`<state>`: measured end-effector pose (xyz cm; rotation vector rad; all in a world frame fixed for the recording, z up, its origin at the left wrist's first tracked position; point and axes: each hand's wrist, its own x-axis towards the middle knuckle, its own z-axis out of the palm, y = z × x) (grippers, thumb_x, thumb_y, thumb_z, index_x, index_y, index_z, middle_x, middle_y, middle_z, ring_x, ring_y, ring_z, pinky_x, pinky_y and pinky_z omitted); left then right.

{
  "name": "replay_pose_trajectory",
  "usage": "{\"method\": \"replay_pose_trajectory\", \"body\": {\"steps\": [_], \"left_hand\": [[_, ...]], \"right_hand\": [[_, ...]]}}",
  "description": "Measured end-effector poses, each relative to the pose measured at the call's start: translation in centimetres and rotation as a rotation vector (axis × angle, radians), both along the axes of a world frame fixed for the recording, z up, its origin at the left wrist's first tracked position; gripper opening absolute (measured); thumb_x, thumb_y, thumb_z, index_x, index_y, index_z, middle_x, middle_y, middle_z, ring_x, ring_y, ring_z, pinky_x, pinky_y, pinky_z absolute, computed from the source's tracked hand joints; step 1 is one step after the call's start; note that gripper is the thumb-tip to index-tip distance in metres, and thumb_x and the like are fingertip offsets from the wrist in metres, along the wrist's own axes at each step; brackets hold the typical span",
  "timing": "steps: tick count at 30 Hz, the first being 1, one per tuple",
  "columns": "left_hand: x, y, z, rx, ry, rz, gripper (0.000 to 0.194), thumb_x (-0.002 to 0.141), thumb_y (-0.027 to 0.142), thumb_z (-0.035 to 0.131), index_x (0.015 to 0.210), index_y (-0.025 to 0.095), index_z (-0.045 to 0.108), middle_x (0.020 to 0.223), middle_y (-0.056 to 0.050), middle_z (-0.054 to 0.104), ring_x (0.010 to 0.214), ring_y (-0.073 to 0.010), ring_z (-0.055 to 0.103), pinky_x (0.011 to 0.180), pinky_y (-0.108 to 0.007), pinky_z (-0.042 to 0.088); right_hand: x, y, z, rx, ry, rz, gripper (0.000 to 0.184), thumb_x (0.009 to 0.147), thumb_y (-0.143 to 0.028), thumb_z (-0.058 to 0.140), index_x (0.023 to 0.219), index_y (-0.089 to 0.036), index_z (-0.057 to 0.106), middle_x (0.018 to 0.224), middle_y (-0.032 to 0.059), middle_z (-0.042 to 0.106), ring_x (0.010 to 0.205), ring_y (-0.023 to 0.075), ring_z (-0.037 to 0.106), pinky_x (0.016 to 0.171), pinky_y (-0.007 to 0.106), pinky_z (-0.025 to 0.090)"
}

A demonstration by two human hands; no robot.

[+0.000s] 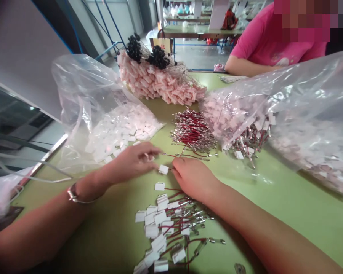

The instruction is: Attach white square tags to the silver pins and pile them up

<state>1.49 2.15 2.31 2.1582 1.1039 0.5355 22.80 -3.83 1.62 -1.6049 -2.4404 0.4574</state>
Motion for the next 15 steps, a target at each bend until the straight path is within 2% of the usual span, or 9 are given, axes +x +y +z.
{"method": "replay_pose_trajectory", "body": {"steps": [2,4,6,8,10,13,15], "left_hand": [[-0.9,1.0,0.5,0.179,0.07,0.143,0.04,0.079,0.041,0.064,0.112,0.019,0.065,0.101,-0.008,0.065,0.084,-0.0195,0.058,0.077,-0.035,0.049],[-1.5,1.8,0.2,0.268,0.154,0.165,0.033,0.085,0.039,0.057,0.108,0.017,0.066,0.1,-0.009,0.064,0.089,-0.0214,0.057,0.084,-0.038,0.048],[-1.6,2.0,-0.4,0.286,0.266,0.092,0.03,0.088,0.036,0.051,0.103,0.016,0.068,0.098,-0.01,0.063,0.093,-0.0235,0.057,0.088,-0.04,0.046],[-1.3,1.8,-1.1,0.28,0.374,0.045,0.029,0.091,0.029,0.046,0.104,0.015,0.067,0.098,-0.011,0.062,0.096,-0.0249,0.056,0.09,-0.041,0.045],[-1.1,1.7,-1.5,0.281,0.445,0.03,0.031,0.091,0.022,0.041,0.107,0.015,0.066,0.099,-0.012,0.062,0.097,-0.0255,0.056,0.089,-0.042,0.045],[-1.0,1.7,-1.9,0.295,0.492,0.004,0.03,0.09,0.02,0.042,0.108,0.014,0.065,0.1,-0.013,0.062,0.098,-0.0264,0.056,0.087,-0.041,0.046],[-1.0,1.8,-2.0,0.278,0.509,0.039,0.028,0.089,0.022,0.045,0.107,0.014,0.065,0.102,-0.013,0.063,0.098,-0.0265,0.058,0.084,-0.039,0.047]], "right_hand": [[0.4,0.1,0.4,-0.112,0.025,0.088,0.017,0.087,-0.019,0.052,0.072,-0.019,0.059,0.071,0.0015,0.063,0.06,0.0126,0.052,0.056,0.025,0.032],[1.0,0.4,0.8,-0.184,0.08,0.171,0.019,0.086,-0.021,0.054,0.068,-0.019,0.06,0.069,-0.0003,0.063,0.06,0.012,0.053,0.057,0.024,0.034],[1.9,1.2,1.2,-0.149,0.124,0.097,0.021,0.088,-0.025,0.052,0.07,-0.02,0.063,0.071,-0.0006,0.065,0.062,0.0124,0.055,0.059,0.025,0.036],[3.0,2.1,1.4,-0.017,0.097,-0.097,0.021,0.09,-0.025,0.05,0.077,-0.02,0.065,0.075,0.001,0.067,0.065,0.0138,0.057,0.061,0.026,0.038],[3.9,2.9,1.2,0.108,0.014,-0.21,0.018,0.089,-0.024,0.05,0.083,-0.02,0.066,0.083,0.0034,0.067,0.071,0.0156,0.058,0.065,0.028,0.038],[4.2,3.4,0.6,0.125,-0.072,-0.2,0.016,0.088,-0.022,0.05,0.088,-0.02,0.066,0.091,0.0048,0.065,0.078,0.0165,0.058,0.068,0.028,0.038],[3.7,3.5,-0.1,0.093,-0.132,-0.19,0.015,0.088,-0.022,0.05,0.089,-0.02,0.065,0.093,0.0051,0.064,0.078,0.0165,0.058,0.066,0.028,0.037]]}}
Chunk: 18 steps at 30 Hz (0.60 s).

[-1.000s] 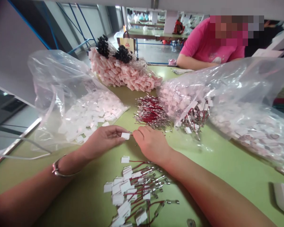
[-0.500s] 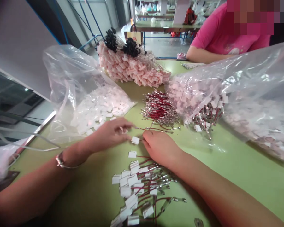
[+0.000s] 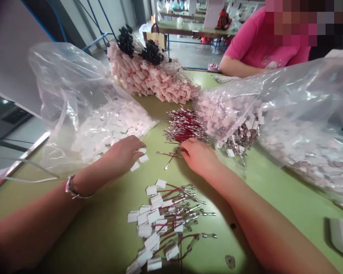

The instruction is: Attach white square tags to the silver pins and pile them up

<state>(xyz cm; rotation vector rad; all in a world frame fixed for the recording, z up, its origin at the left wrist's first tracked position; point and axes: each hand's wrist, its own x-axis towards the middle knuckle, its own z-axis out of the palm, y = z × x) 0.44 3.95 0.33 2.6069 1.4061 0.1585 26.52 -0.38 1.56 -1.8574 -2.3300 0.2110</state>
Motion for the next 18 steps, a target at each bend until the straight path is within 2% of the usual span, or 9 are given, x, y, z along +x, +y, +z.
{"method": "replay_pose_trajectory", "body": {"steps": [5,9,12,15,18], "left_hand": [[0.0,0.2,0.1,-0.038,-0.078,0.113,0.024,0.087,0.023,0.051,0.102,0.016,0.067,0.102,-0.01,0.067,0.093,-0.0243,0.06,0.082,-0.038,0.047],[-0.2,0.6,0.1,-0.09,-0.33,0.154,0.03,0.084,0.022,0.056,0.111,0.017,0.067,0.09,-0.006,0.068,0.079,-0.0188,0.06,0.075,-0.033,0.046],[-0.3,0.5,0.4,-0.285,-0.594,0.195,0.041,0.082,0.028,0.06,0.122,0.021,0.063,0.083,-0.004,0.066,0.067,-0.0138,0.056,0.062,-0.028,0.044],[0.1,-0.3,1.0,-0.562,-0.798,0.194,0.036,0.082,0.032,0.063,0.115,0.019,0.067,0.075,-0.003,0.065,0.061,-0.0111,0.054,0.057,-0.025,0.042],[1.1,-1.3,1.6,-0.826,-1.048,0.281,0.03,0.078,0.028,0.067,0.104,0.014,0.064,0.072,-0.004,0.066,0.06,-0.0114,0.059,0.056,-0.024,0.045]], "right_hand": [[-1.5,-0.2,-1.2,-0.032,-0.09,0.0,0.017,0.091,-0.024,0.046,0.086,-0.019,0.062,0.093,0.0059,0.063,0.075,0.0166,0.058,0.061,0.028,0.033],[-1.5,-0.4,-0.8,0.009,-0.03,-0.012,0.016,0.091,-0.023,0.045,0.087,-0.018,0.06,0.095,0.008,0.064,0.076,0.0176,0.058,0.061,0.028,0.033],[-1.6,-0.9,0.1,0.023,0.12,-0.055,0.014,0.091,-0.024,0.047,0.09,-0.018,0.059,0.082,0.0056,0.066,0.066,0.0165,0.057,0.058,0.028,0.034],[-2.4,-1.9,0.8,0.026,0.31,0.017,0.011,0.089,-0.024,0.051,0.087,-0.019,0.06,0.073,0.0017,0.067,0.06,0.014,0.057,0.058,0.026,0.037],[-3.4,-2.9,1.1,0.028,0.462,0.121,0.011,0.087,-0.02,0.054,0.086,-0.02,0.065,0.078,0.0007,0.07,0.067,0.0128,0.06,0.063,0.025,0.041]]}}
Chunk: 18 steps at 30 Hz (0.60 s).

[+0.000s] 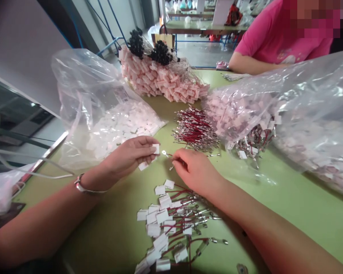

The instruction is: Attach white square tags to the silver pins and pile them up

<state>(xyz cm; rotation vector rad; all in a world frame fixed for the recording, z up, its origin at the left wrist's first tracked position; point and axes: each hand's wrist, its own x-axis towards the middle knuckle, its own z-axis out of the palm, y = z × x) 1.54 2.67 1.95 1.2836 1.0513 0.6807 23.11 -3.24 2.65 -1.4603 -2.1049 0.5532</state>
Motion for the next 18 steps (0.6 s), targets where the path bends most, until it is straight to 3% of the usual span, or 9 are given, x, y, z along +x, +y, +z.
{"method": "replay_pose_trajectory", "body": {"steps": [5,10,18], "left_hand": [[1.12,-0.81,0.38,-0.233,-0.198,0.047,0.014,0.075,0.018,0.067,0.085,0.011,0.059,0.068,-0.006,0.069,0.06,-0.0127,0.065,0.059,-0.023,0.049],[1.17,-0.86,0.26,-0.324,-0.213,0.015,0.024,0.077,0.016,0.066,0.1,0.011,0.06,0.066,-0.005,0.069,0.058,-0.012,0.066,0.055,-0.02,0.048],[0.8,-0.81,-0.2,-0.217,-0.121,-0.063,0.029,0.079,0.025,0.068,0.103,0.011,0.061,0.075,-0.008,0.072,0.058,-0.0106,0.064,0.055,-0.022,0.049]], "right_hand": [[-0.68,-0.48,-0.06,-0.012,0.098,0.009,0.011,0.084,-0.019,0.058,0.08,-0.021,0.068,0.075,-0.0009,0.069,0.067,0.0115,0.06,0.064,0.024,0.042],[-0.61,-0.31,-0.36,-0.005,0.065,0.047,0.013,0.085,-0.019,0.057,0.078,-0.019,0.068,0.072,-0.0003,0.068,0.066,0.0112,0.059,0.063,0.024,0.041],[-0.21,-0.2,-0.03,-0.053,-0.032,0.108,0.021,0.088,-0.021,0.048,0.075,-0.019,0.065,0.067,-0.0013,0.065,0.061,0.0109,0.055,0.059,0.023,0.036]]}}
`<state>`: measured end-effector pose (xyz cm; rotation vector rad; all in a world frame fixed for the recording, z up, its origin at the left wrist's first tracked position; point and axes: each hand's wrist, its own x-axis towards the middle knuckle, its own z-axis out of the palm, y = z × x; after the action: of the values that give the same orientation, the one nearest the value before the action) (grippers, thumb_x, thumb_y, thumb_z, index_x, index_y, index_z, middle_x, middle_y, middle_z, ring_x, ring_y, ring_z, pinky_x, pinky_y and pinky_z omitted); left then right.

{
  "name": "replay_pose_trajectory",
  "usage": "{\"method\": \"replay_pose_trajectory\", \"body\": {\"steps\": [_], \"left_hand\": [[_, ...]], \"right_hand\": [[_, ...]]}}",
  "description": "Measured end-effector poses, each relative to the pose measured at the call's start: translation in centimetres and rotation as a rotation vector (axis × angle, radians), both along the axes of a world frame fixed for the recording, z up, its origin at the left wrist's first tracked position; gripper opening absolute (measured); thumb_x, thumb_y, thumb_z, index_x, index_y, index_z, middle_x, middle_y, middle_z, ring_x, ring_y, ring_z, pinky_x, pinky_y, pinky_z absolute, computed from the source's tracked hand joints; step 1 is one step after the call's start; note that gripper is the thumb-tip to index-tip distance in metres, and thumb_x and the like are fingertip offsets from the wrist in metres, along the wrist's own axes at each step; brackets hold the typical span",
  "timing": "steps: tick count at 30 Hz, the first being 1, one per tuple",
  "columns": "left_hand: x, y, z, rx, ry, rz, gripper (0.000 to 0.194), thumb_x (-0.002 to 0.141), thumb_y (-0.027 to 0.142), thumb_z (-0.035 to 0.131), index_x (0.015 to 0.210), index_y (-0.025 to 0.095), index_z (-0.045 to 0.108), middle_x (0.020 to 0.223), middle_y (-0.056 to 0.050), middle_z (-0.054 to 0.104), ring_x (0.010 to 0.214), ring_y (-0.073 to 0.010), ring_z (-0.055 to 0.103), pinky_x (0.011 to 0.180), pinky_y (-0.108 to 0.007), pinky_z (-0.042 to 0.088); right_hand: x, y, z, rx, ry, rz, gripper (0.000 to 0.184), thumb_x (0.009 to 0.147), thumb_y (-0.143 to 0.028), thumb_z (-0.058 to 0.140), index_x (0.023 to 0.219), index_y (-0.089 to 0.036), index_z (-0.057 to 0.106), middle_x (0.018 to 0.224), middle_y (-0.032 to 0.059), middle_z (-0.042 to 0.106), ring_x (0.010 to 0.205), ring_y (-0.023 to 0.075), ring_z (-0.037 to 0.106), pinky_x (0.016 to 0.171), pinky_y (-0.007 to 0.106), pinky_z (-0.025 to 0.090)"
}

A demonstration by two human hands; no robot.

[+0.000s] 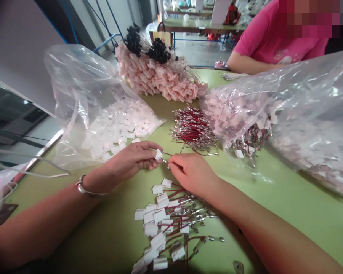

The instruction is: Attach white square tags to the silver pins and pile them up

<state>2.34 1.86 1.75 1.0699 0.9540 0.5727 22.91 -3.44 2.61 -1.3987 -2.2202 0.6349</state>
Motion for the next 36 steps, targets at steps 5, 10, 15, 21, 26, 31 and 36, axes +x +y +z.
{"method": "replay_pose_trajectory", "body": {"steps": [5,10,15,21,26,31,36], "left_hand": [[-0.4,0.2,-0.3,0.252,0.181,-0.1,0.032,0.075,0.034,0.074,0.096,0.015,0.06,0.071,-0.005,0.071,0.058,-0.0141,0.065,0.052,-0.025,0.049],[-0.5,0.1,-0.4,0.304,0.22,-0.164,0.031,0.072,0.035,0.076,0.09,0.016,0.058,0.064,-0.002,0.069,0.056,-0.015,0.065,0.053,-0.027,0.051],[-0.7,0.1,-0.2,0.289,0.181,-0.259,0.029,0.074,0.033,0.074,0.093,0.015,0.061,0.07,-0.005,0.071,0.057,-0.0148,0.066,0.052,-0.026,0.051],[-0.4,-0.3,-0.6,0.229,0.123,-0.324,0.025,0.073,0.027,0.074,0.091,0.015,0.061,0.067,-0.006,0.071,0.055,-0.0146,0.065,0.05,-0.025,0.05],[0.4,-1.0,-0.6,0.303,0.211,-0.234,0.023,0.075,0.032,0.071,0.089,0.016,0.063,0.066,-0.005,0.07,0.055,-0.0147,0.063,0.051,-0.025,0.049],[-0.8,0.3,2.7,0.705,0.412,-0.231,0.032,0.07,0.035,0.074,0.097,0.017,0.069,0.087,-0.005,0.07,0.074,-0.0158,0.061,0.066,-0.025,0.046],[-3.1,2.3,2.8,0.838,0.685,-0.108,0.02,0.082,0.036,0.06,0.084,0.019,0.07,0.078,-0.003,0.067,0.069,-0.0153,0.056,0.066,-0.027,0.04]], "right_hand": [[0.3,0.3,0.5,-0.165,0.041,-0.089,0.021,0.086,-0.022,0.048,0.069,-0.019,0.06,0.064,-0.0021,0.063,0.058,0.0106,0.054,0.057,0.022,0.036],[0.2,0.3,0.9,-0.265,0.076,-0.068,0.02,0.085,-0.021,0.049,0.069,-0.019,0.059,0.065,-0.0025,0.063,0.059,0.01,0.053,0.057,0.021,0.037],[0.5,0.1,1.4,-0.222,-0.014,0.072,0.022,0.085,-0.021,0.047,0.065,-0.018,0.056,0.06,-0.0033,0.057,0.055,0.0094,0.048,0.053,0.022,0.03],[0.3,0.3,0.9,-0.147,0.01,0.087,0.02,0.087,-0.022,0.047,0.072,-0.018,0.06,0.062,-0.0027,0.058,0.056,0.0098,0.047,0.055,0.023,0.03],[-0.6,0.3,-0.5,-0.114,-0.019,-0.042,0.021,0.087,-0.021,0.047,0.07,-0.018,0.059,0.062,-0.0005,0.059,0.056,0.0105,0.048,0.055,0.023,0.032],[-0.1,-0.1,0.5,-0.205,0.064,-0.046,0.022,0.089,-0.026,0.048,0.073,-0.018,0.062,0.064,-0.0018,0.06,0.058,0.0106,0.051,0.055,0.023,0.035],[1.4,0.4,1.9,-0.42,-0.009,0.313,0.018,0.085,-0.02,0.054,0.073,-0.02,0.068,0.069,-0.0025,0.066,0.06,0.0103,0.055,0.057,0.023,0.039]]}}
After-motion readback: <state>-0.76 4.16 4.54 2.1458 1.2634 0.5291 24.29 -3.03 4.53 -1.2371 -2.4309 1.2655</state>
